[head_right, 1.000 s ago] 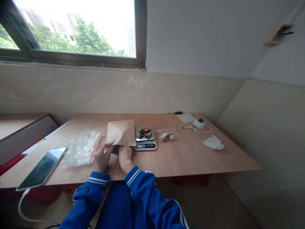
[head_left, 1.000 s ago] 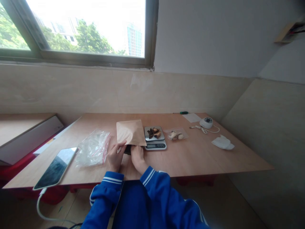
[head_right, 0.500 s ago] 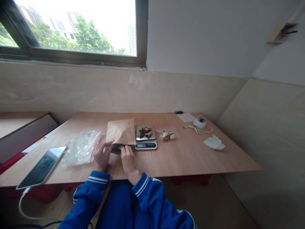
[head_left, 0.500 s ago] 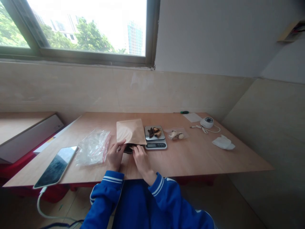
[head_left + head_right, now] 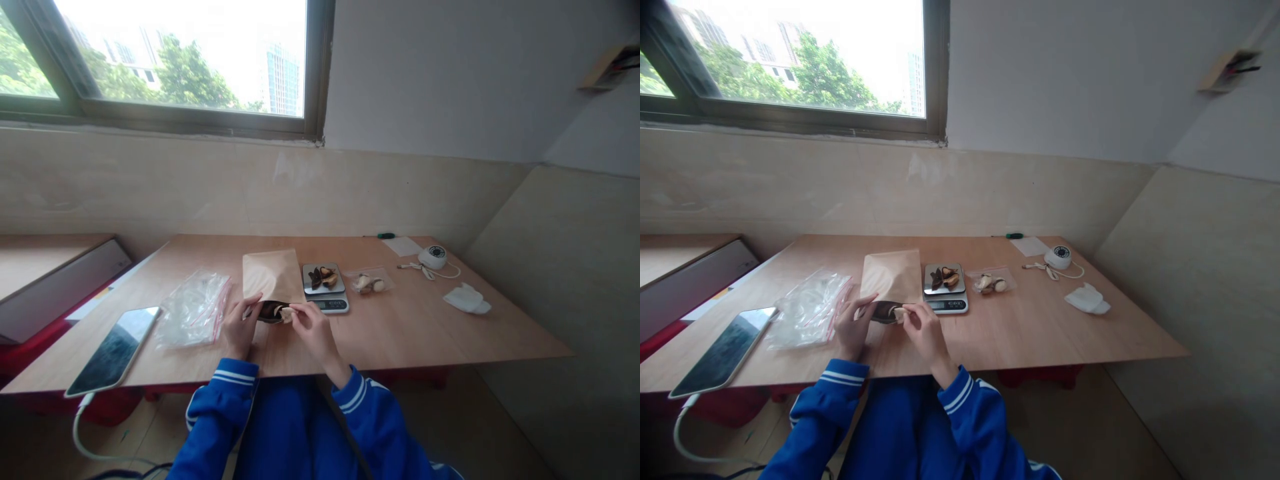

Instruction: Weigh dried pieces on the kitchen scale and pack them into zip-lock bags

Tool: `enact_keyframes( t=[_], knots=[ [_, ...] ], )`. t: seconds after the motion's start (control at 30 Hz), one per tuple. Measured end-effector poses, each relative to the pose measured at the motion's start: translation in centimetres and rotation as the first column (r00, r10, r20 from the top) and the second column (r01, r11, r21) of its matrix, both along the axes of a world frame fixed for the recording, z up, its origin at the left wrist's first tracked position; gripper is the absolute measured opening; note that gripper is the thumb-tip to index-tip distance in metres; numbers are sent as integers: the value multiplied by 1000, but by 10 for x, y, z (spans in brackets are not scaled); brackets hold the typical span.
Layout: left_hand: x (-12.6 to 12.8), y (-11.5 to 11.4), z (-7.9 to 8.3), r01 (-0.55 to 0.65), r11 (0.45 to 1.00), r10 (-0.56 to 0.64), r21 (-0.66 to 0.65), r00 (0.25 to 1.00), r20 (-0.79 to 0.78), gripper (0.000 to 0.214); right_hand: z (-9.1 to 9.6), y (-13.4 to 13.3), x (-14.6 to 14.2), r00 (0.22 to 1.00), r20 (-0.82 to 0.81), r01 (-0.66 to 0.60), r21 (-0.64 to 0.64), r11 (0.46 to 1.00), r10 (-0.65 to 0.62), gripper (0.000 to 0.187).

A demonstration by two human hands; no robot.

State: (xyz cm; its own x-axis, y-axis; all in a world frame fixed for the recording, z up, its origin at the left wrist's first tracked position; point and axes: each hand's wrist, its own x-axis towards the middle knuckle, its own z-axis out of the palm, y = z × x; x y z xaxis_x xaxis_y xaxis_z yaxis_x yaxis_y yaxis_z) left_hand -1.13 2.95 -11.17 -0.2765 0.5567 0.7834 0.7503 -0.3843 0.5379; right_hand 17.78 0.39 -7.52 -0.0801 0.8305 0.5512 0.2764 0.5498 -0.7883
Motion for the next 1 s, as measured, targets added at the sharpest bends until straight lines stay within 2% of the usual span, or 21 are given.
enact_keyframes(
  t=[0.13, 0.23, 0.3, 0.4, 0.5, 0.6, 0.87, 0.93, 1.0],
  knots=[
    [1, 0, 1, -8, 1000, 8, 23, 1000, -8, 18, 5, 1, 7, 954, -297, -108, -212, 971, 42, 21],
    [1, 0, 2, -1, 999, 2, 42, 1000, -15, 16, 1, 14, 23, 891, -453, -155, -333, 930, -14, 29],
    [1, 0, 1, 6, 999, -5, 48, 1000, -15, 16, -5, 29, 38, 874, -476, -114, -392, 913, -95, 35],
    [1, 0, 0, 5, 999, -5, 32, 1000, -6, 16, -17, 54, 60, 889, -424, -34, -443, 896, -176, 45],
    [0, 0, -1, -3, 1000, 3, 9, 1000, 3, 17, -26, 77, 73, 944, -277, 59, -390, 919, -178, 51],
    [0, 1, -1, -9, 1000, 9, 9, 1000, -2, 17, -28, 93, 76, 968, -151, 147, -295, 944, -198, 51],
    [1, 2, 0, -32, 998, 34, 60, 999, -35, 13, -27, 105, 73, 968, 15, 250, -124, 960, -250, 26],
    [1, 1, 0, -36, 998, 38, 55, 999, -36, 14, -29, 105, 75, 956, 79, 288, -45, 956, -284, 22],
    [1, 1, 1, -29, 998, 31, 52, 999, -35, 14, -31, 105, 78, 924, 192, 322, 71, 944, -330, 26]
  ],
)
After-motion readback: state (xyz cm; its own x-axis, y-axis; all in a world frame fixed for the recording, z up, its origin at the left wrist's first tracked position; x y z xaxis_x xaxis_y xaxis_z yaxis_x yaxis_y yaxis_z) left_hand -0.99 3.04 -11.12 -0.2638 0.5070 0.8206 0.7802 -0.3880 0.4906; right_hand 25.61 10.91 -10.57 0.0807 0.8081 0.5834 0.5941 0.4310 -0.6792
